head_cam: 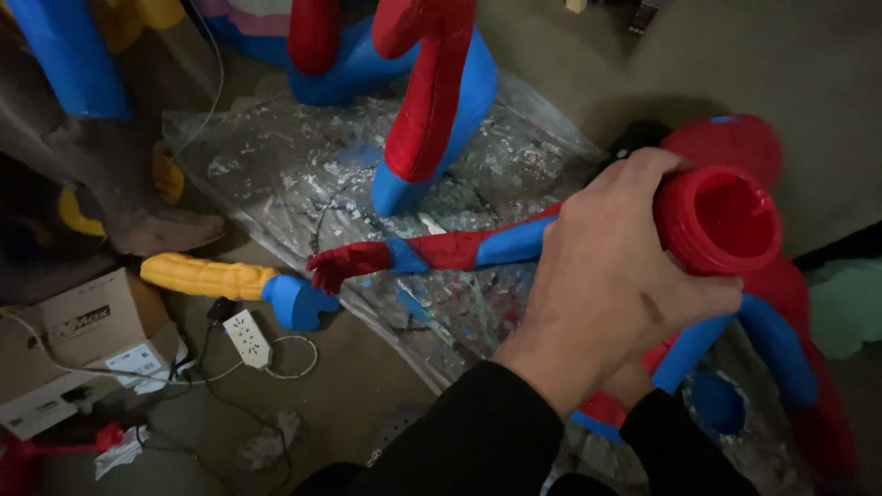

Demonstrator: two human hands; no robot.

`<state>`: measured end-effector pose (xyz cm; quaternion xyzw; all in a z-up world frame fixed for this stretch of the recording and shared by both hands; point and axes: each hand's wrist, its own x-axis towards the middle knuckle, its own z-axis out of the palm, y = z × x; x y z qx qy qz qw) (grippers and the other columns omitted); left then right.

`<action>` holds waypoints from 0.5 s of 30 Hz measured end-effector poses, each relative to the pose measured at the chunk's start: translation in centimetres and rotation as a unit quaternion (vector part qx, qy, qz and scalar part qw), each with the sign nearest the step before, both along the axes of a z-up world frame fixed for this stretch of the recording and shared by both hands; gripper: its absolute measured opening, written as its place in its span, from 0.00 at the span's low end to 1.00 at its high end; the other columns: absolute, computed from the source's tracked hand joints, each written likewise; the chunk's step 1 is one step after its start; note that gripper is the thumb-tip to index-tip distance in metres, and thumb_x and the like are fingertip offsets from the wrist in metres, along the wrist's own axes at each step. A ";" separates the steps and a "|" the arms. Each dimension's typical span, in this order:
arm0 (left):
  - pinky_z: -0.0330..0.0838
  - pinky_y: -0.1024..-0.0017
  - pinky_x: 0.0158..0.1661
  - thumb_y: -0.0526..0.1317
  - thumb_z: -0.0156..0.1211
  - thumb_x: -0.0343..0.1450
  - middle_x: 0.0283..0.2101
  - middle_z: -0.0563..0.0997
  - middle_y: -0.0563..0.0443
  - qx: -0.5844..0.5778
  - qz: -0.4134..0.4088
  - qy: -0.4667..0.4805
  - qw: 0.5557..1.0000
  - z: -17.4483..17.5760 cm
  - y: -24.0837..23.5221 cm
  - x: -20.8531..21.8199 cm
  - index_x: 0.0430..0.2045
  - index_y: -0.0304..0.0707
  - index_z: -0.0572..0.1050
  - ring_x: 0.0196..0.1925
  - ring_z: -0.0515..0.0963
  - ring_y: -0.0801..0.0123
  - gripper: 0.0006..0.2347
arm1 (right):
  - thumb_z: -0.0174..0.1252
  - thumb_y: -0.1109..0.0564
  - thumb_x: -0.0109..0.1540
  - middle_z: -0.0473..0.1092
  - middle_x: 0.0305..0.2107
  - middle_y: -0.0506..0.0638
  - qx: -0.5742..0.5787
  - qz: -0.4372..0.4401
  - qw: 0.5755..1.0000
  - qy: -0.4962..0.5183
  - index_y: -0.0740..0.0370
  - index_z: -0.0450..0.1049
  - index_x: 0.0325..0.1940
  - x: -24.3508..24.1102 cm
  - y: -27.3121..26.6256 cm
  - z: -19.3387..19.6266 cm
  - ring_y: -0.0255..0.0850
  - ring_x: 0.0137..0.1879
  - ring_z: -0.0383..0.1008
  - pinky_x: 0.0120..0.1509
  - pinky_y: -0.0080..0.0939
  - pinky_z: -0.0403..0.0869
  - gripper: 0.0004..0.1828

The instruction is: Painting a large Spider-Man figurine with a brush and red paint.

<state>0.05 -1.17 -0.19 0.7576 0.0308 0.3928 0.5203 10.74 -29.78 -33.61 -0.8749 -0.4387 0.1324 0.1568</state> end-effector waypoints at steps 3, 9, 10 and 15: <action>0.81 0.62 0.55 0.48 0.75 0.53 0.50 0.81 0.42 -0.002 0.005 0.003 1.000 0.0 0.1 -0.3 0.55 0.37 0.73 0.54 0.84 0.54 0.34 | 0.47 0.45 0.70 0.67 0.60 0.53 -0.021 0.009 1.000 -0.020 0.51 0.61 0.71 -0.6 0.0 -0.1 0.49 0.61 0.68 0.61 0.53 0.67 0.26; 0.80 0.61 0.53 0.48 0.74 0.54 0.50 0.81 0.43 0.005 0.012 -0.003 1.000 0.2 -0.2 -0.3 0.55 0.37 0.73 0.51 0.84 0.55 0.33 | 0.47 0.45 0.70 0.68 0.59 0.53 -0.061 0.009 0.996 -0.065 0.50 0.62 0.71 -1.3 -0.2 -0.3 0.49 0.60 0.69 0.60 0.53 0.68 0.25; 0.80 0.60 0.52 0.48 0.74 0.52 0.50 0.81 0.42 0.004 0.008 0.009 1.000 0.4 -0.2 -0.4 0.54 0.37 0.72 0.51 0.84 0.53 0.35 | 0.47 0.45 0.70 0.68 0.58 0.53 -0.068 0.010 0.995 -0.072 0.50 0.62 0.71 -1.4 -0.1 -0.3 0.49 0.60 0.70 0.60 0.53 0.68 0.25; 0.80 0.60 0.53 0.49 0.74 0.53 0.53 0.81 0.42 0.003 0.013 -0.009 1.000 -0.2 -0.3 -0.4 0.56 0.37 0.72 0.54 0.83 0.51 0.35 | 0.47 0.45 0.70 0.69 0.58 0.53 -0.100 0.014 0.989 -0.107 0.50 0.63 0.70 -0.5 -0.1 -1.8 0.49 0.59 0.71 0.59 0.53 0.69 0.24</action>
